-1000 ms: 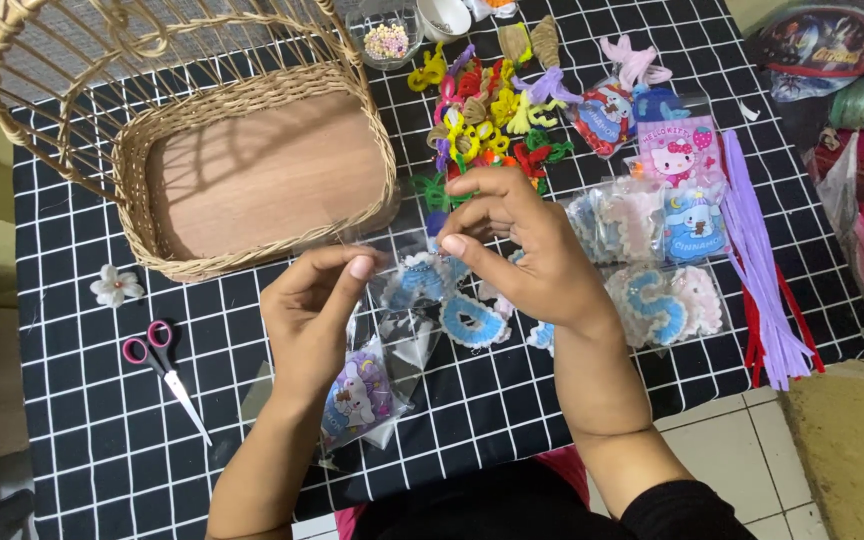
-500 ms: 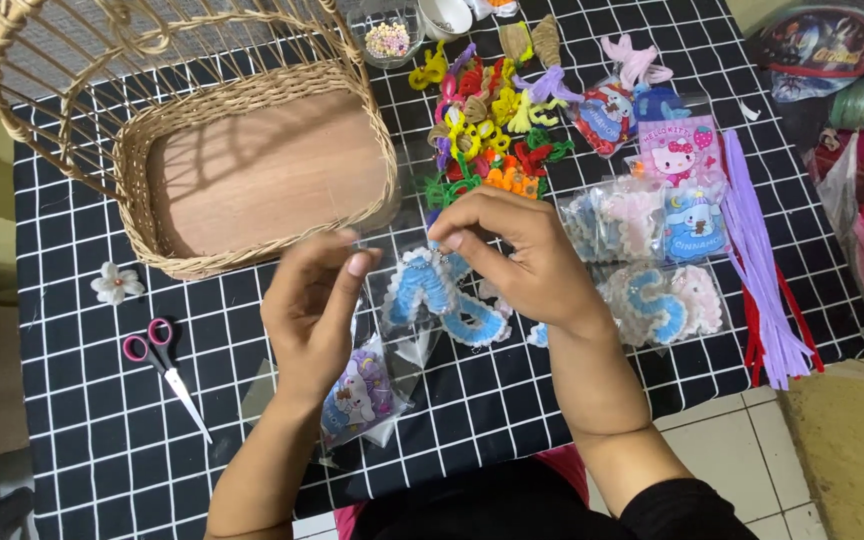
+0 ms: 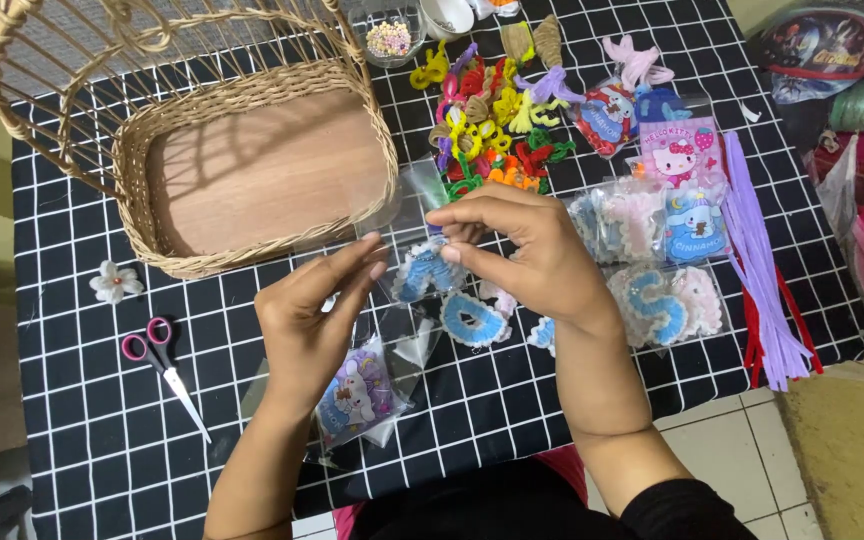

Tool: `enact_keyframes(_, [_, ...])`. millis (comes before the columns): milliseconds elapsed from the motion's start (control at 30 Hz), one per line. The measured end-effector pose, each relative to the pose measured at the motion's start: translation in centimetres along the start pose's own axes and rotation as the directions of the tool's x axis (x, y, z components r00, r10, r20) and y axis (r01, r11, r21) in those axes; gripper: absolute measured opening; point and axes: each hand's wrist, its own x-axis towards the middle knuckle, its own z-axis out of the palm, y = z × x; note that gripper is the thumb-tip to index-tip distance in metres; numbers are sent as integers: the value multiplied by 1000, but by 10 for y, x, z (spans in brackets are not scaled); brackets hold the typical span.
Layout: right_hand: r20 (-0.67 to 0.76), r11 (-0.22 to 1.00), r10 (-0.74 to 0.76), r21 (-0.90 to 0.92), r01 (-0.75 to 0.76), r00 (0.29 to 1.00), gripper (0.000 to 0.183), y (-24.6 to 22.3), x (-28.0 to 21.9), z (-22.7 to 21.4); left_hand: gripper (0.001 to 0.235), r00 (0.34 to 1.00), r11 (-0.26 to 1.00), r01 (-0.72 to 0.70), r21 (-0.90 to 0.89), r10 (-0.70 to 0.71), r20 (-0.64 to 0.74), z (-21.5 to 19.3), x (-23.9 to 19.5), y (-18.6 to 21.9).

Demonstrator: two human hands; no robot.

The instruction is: The person places small decorative items, including pink and blue felt letters, into clear plastic bags. They handle each item individually, fold the bags, and set them aside on the table.

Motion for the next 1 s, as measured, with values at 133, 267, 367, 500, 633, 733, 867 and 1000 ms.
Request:
enact_keyframes(133, [14, 997, -7, -81, 8, 1000, 22, -2, 0, 0, 25, 999, 992, -41, 122, 39, 20, 0, 2, 4])
enact_keyframes(267, [18, 988, -4, -153, 7, 1000, 19, -5, 1, 0, 24, 998, 983, -57, 176, 52, 30, 1, 4, 5])
enact_keyframes(367, [15, 983, 10, -181, -7, 1000, 17, -4, 0, 2, 20, 999, 980, -48, 193, 44, 26, 1, 4, 8])
enact_keyframes(500, [15, 982, 13, -191, -10, 1000, 16, -4, 0, 2, 17, 998, 966, -60, 253, 60, 7, -2, 1, -3])
enact_keyframes(633, [11, 981, 14, -193, -11, 1000, 13, -2, -1, 4, 15, 1000, 984, -28, 176, 28, 0, -2, 0, 0])
enact_keyframes(733, [24, 975, -9, -220, 14, 1000, 12, 3, -1, 2, 13, 1000, 993, 16, 116, -16, -1, -3, 0, 3])
enact_keyframes(867, [95, 977, -34, -209, 53, 995, 12, 4, 2, -1, 9, 995, 995, 95, 22, -95, 2, -3, -2, -5])
enact_keyframes(1000, [191, 998, 19, -57, -8, 981, 17, 4, 4, 3, 8, 986, 985, 165, -41, -166, -12, -4, -3, -8])
